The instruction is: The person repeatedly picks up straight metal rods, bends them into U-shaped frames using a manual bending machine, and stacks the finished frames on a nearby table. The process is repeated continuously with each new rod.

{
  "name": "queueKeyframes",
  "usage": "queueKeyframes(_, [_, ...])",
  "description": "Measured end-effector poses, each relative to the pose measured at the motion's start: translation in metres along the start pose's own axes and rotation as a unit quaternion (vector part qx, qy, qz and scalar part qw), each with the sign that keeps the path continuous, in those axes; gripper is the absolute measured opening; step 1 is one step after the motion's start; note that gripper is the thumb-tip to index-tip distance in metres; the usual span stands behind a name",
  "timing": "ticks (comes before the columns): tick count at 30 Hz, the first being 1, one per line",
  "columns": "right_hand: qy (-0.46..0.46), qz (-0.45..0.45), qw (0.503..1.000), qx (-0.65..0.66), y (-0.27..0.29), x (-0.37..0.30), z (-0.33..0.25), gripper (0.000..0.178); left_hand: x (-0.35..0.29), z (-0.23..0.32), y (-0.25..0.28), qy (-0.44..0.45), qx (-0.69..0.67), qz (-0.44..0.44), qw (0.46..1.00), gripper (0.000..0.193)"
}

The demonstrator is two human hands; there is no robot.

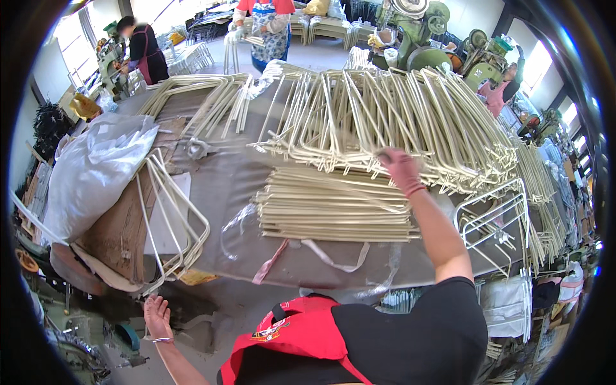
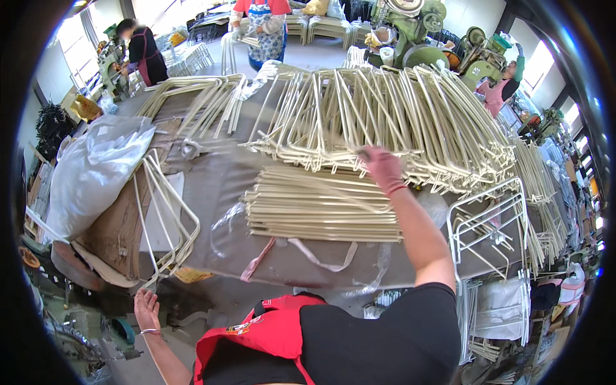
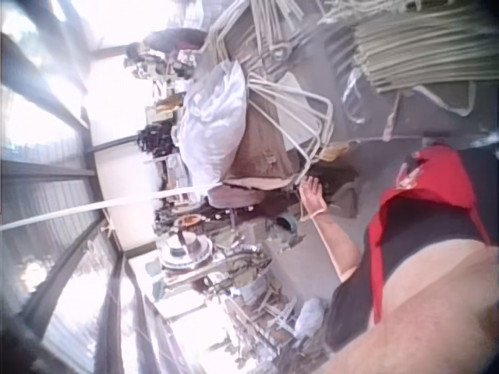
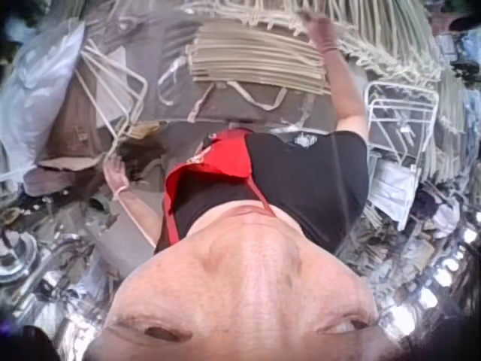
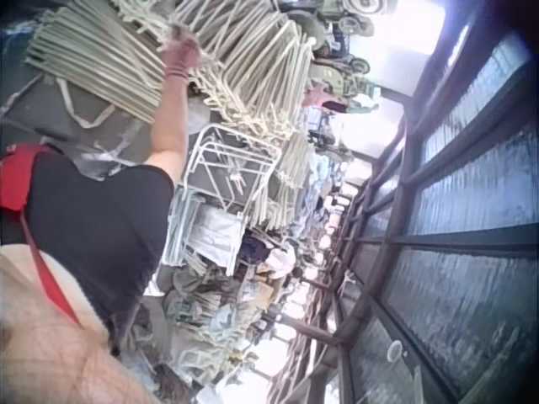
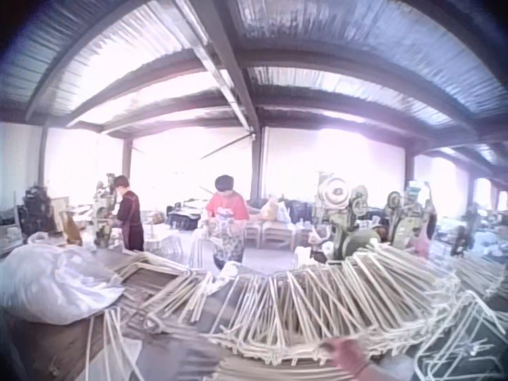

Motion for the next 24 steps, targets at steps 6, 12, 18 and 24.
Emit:
queueKeyframes(6, [-0.280,0.119,0.910,-0.284,0.086,0.027,0.306,0.037,-0.021,-0.058,-0.097,0.121,0.051,0.007,0.991,0.035])
queueKeyframes(12, [-0.381,0.083,0.856,-0.340,0.092,0.028,0.464,0.039,-0.012,-0.077,-0.123,0.118,0.130,0.036,0.984,0.034])
queueKeyframes(18, [-0.440,-0.007,0.785,-0.436,0.110,0.005,0.580,0.034,-0.010,-0.091,-0.163,0.149,0.138,0.022,0.979,0.041])
queueKeyframes(24, [0.009,0.212,0.943,-0.255,0.042,0.061,0.290,0.045,-0.014,-0.113,-0.152,0.187,0.202,0.037,0.961,0.038])
Point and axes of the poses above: each hand's wrist, its own x-axis towards the middle knuckle, its own y-axis out of the back of the hand, z = x × y, the point moved 5 cm from there along x, towards the middle knuckle, and after that the axes turned 9 degrees about z, right-handed, at the moved point
